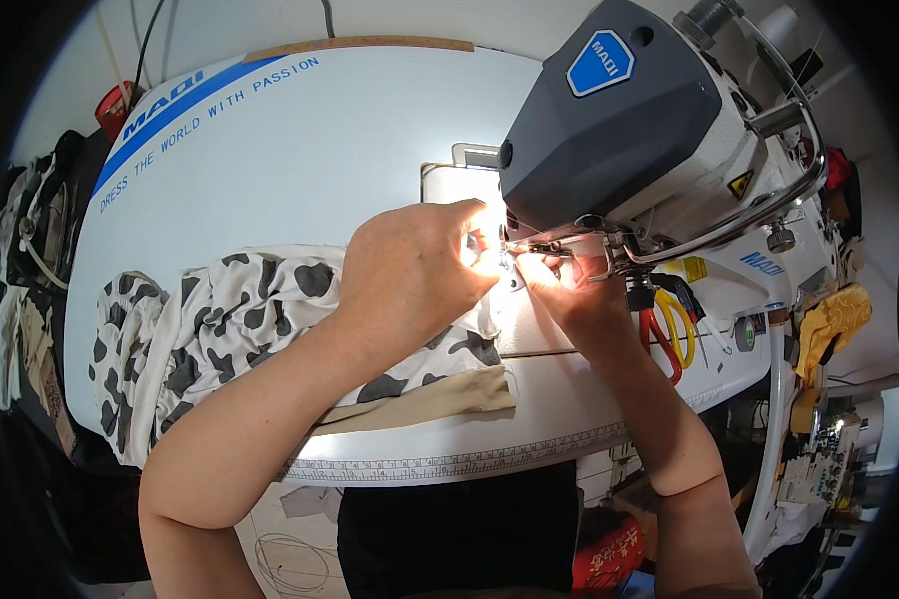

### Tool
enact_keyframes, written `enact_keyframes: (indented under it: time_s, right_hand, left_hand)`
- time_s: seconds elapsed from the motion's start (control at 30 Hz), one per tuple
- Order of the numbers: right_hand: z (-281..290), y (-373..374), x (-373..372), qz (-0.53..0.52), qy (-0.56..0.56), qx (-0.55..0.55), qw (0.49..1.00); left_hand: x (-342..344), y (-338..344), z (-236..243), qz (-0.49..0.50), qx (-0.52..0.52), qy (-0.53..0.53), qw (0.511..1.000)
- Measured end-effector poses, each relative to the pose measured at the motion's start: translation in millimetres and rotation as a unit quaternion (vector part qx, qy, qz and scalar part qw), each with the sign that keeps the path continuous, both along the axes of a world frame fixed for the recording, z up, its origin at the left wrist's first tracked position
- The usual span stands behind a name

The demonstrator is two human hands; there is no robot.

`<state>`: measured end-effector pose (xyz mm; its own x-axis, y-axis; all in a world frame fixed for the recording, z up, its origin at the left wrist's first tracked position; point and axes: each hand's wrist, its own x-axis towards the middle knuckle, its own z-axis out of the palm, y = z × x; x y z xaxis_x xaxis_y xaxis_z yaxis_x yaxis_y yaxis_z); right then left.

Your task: The person trims the edges of a patterned fabric with scissors and then guides the material through an electric sewing machine to stitch the pieces together.

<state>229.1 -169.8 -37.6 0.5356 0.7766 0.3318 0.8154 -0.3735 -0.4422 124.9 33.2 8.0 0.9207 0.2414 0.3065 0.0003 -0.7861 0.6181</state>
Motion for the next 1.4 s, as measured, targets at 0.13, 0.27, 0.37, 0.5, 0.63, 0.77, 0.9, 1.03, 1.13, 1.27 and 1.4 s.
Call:
enact_keyframes:
  time_s: [0.13,0.27,0.37,0.5,0.63,0.77,0.9,1.03,1.13,1.27,1.4]
  right_hand:
    - [1.4,0.3,-0.2,0.006,0.000,0.001,1.000]
    - [-9.0,-6.2,4.8,0.012,-0.118,-0.063,0.991]
    - [-3.5,0.5,2.3,0.006,-0.021,-0.021,1.000]
    - [4.2,5.2,-2.1,-0.002,0.110,0.054,0.992]
    - [-0.4,1.6,1.4,0.011,0.037,0.025,0.999]
    - [3.3,1.7,-1.2,0.004,-0.004,0.001,1.000]
    - [5.2,3.8,-1.8,-0.007,0.043,0.011,0.999]
    - [-3.2,-1.0,2.0,-0.006,-0.087,-0.076,0.993]
    - [-3.1,-1.9,2.4,0.002,-0.138,-0.082,0.987]
    - [2.1,2.5,-0.8,-0.004,-0.006,0.000,1.000]
    - [13.2,13.3,-9.6,-0.029,0.099,0.050,0.993]
  left_hand:
    - [-0.4,0.0,1.9,0.001,-0.007,0.013,1.000]
    - [1.3,-0.2,-0.6,-0.002,0.002,0.007,1.000]
    - [0.5,1.1,-1.8,-0.001,0.003,0.003,1.000]
    - [0.7,0.7,0.2,0.002,0.005,0.021,1.000]
    - [0.7,0.4,0.3,-0.004,0.000,0.010,1.000]
    - [0.4,-0.3,1.9,0.000,0.003,0.011,1.000]
    - [0.3,0.5,0.6,0.001,0.008,0.016,1.000]
    - [1.2,0.5,-1.3,-0.003,0.008,0.011,1.000]
    - [1.5,0.5,-1.8,-0.008,0.009,0.007,1.000]
    - [1.5,0.1,-2.3,-0.007,0.007,0.007,1.000]
    - [0.7,1.0,-5.2,-0.005,0.007,-0.016,1.000]
